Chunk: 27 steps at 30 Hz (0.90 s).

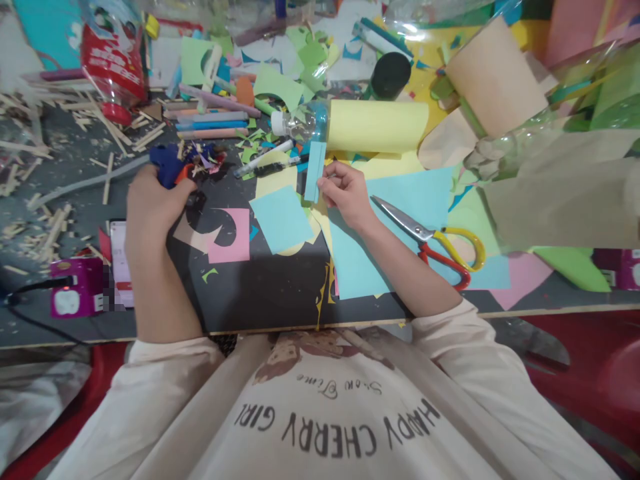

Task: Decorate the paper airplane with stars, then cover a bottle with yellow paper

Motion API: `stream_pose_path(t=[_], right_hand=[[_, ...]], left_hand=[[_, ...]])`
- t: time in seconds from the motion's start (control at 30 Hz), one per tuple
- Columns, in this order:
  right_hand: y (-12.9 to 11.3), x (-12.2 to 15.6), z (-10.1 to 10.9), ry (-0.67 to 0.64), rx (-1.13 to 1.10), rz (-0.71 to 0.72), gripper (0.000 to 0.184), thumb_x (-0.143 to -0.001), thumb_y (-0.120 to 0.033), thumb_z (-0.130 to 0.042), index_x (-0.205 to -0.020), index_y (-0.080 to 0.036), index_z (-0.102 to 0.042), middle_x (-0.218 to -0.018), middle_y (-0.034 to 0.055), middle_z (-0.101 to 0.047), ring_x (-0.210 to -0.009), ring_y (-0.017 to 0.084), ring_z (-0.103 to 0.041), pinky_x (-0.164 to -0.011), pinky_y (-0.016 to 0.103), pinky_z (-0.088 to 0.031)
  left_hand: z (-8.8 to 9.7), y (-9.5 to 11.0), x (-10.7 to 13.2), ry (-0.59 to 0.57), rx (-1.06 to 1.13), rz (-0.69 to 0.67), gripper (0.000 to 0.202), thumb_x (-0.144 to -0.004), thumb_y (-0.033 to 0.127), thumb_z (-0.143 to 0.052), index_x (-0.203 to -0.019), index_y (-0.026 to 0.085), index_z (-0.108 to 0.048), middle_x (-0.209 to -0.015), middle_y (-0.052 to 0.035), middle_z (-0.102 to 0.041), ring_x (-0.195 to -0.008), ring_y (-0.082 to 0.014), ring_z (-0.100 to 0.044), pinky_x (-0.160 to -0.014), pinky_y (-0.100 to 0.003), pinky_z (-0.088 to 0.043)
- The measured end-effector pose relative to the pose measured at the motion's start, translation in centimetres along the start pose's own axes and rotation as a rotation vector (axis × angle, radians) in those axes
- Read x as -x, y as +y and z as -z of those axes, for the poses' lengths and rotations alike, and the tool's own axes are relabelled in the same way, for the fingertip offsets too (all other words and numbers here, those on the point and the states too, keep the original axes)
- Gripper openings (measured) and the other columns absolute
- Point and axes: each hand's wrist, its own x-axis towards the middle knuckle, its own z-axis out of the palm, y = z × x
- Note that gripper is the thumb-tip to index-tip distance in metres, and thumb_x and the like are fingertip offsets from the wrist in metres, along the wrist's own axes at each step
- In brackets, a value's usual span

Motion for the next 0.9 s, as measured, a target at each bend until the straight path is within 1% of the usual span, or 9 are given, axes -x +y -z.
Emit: stream_pose_path(t=[0.1,0.13,0.2,0.27,0.37,0.5,0.67,0.77,0.9], right_hand=[[0.0,-0.3,0.4,0.015,0.002,0.003,0.044,-0.08,-0.062,-0.069,-0.075,-0.026,-0.043,-0.043,-0.0118,-0.038,-0.037,0.007,-0.035,-0.044,0.025,-0.033],[0.0,-0.3,0.4,0.013,0.005,0.0,0.044,-0.081,-0.061,-0.069,-0.074,-0.026,-0.043,-0.043,-0.0118,-0.037,-0.037,0.007,-0.034,-0.044,0.025,-0.033],[0.0,-0.4,0.6,0.007,0.01,-0.011,0.042,-0.082,-0.059,-0.069,-0.074,-0.026,-0.044,-0.043,-0.0117,-0.038,-0.037,0.007,-0.035,-0.043,0.024,-0.032],[0.1,-0.5,0.7,0.01,0.002,-0.015,0.041,-0.082,-0.057,-0.068,-0.074,-0.026,-0.043,-0.043,-0.0119,-0.036,-0.037,0.007,-0.035,-0.042,0.023,-0.031],[0.1,-0.5,0.7,0.015,-0.024,-0.008,0.039,-0.083,-0.054,-0.068,-0.074,-0.026,-0.044,-0.044,-0.0121,-0.035,-0.037,0.006,-0.034,-0.041,0.021,-0.029],[0.0,-0.5,0.7,0.014,-0.042,-0.01,0.04,-0.082,-0.054,-0.07,-0.073,-0.025,-0.044,-0.044,-0.0126,-0.034,-0.036,0.005,-0.034,-0.04,0.02,-0.028],[0.0,-0.5,0.6,0.034,-0.025,-0.036,0.044,-0.079,-0.06,-0.07,-0.072,-0.026,-0.043,-0.044,-0.0128,-0.033,-0.037,0.005,-0.035,-0.04,0.02,-0.029],[0.0,-0.5,0.7,0.036,-0.01,-0.047,0.045,-0.078,-0.062,-0.07,-0.073,-0.026,-0.043,-0.045,-0.0122,-0.031,-0.037,0.006,-0.035,-0.04,0.021,-0.029],[-0.1,-0.4,0.8,0.048,0.033,-0.082,0.045,-0.079,-0.061,-0.07,-0.073,-0.027,-0.041,-0.047,-0.0112,-0.03,-0.039,0.007,-0.033,-0.041,0.022,-0.03]], left_hand=[[-1.1,0.5,0.3,0.074,0.144,-0.18,0.038,-0.062,0.024,-0.066,-0.094,0.023,-0.046,-0.093,-0.0029,-0.062,-0.088,-0.0235,-0.061,-0.096,-0.05,-0.056],[-1.8,0.8,0.6,0.098,0.195,-0.254,0.044,-0.062,0.025,-0.065,-0.1,0.022,-0.046,-0.099,-0.0043,-0.064,-0.093,-0.0235,-0.062,-0.097,-0.048,-0.056],[-3.6,1.2,1.5,0.151,0.257,-0.384,0.05,-0.062,0.03,-0.067,-0.106,0.02,-0.046,-0.106,-0.0086,-0.065,-0.114,-0.0287,-0.061,-0.109,-0.049,-0.05],[-5.3,1.4,2.3,0.139,0.276,-0.42,0.059,-0.059,0.038,-0.072,-0.11,0.02,-0.047,-0.109,-0.0115,-0.066,-0.128,-0.0356,-0.057,-0.116,-0.051,-0.043],[-6.8,1.1,3.1,0.072,0.277,-0.428,0.064,-0.059,0.042,-0.074,-0.115,0.024,-0.048,-0.116,-0.0122,-0.067,-0.131,-0.0371,-0.057,-0.115,-0.049,-0.046],[-7.1,0.2,3.4,-0.018,0.242,-0.468,0.065,-0.061,0.043,-0.074,-0.119,0.025,-0.051,-0.122,-0.0127,-0.065,-0.122,-0.0371,-0.063,-0.106,-0.05,-0.052],[-6.9,0.0,3.4,-0.024,0.138,-0.407,0.057,-0.063,0.033,-0.069,-0.117,0.022,-0.053,-0.106,-0.0096,-0.066,-0.106,-0.0343,-0.068,-0.099,-0.048,-0.054],[-6.7,0.4,3.6,-0.027,0.092,-0.405,0.049,-0.063,0.027,-0.066,-0.111,0.023,-0.056,-0.103,-0.0085,-0.066,-0.107,-0.0344,-0.068,-0.099,-0.047,-0.053],[-6.4,0.9,3.7,-0.025,0.067,-0.43,0.046,-0.062,0.025,-0.065,-0.108,0.025,-0.059,-0.109,-0.0086,-0.067,-0.112,-0.0351,-0.067,-0.101,-0.046,-0.053]])
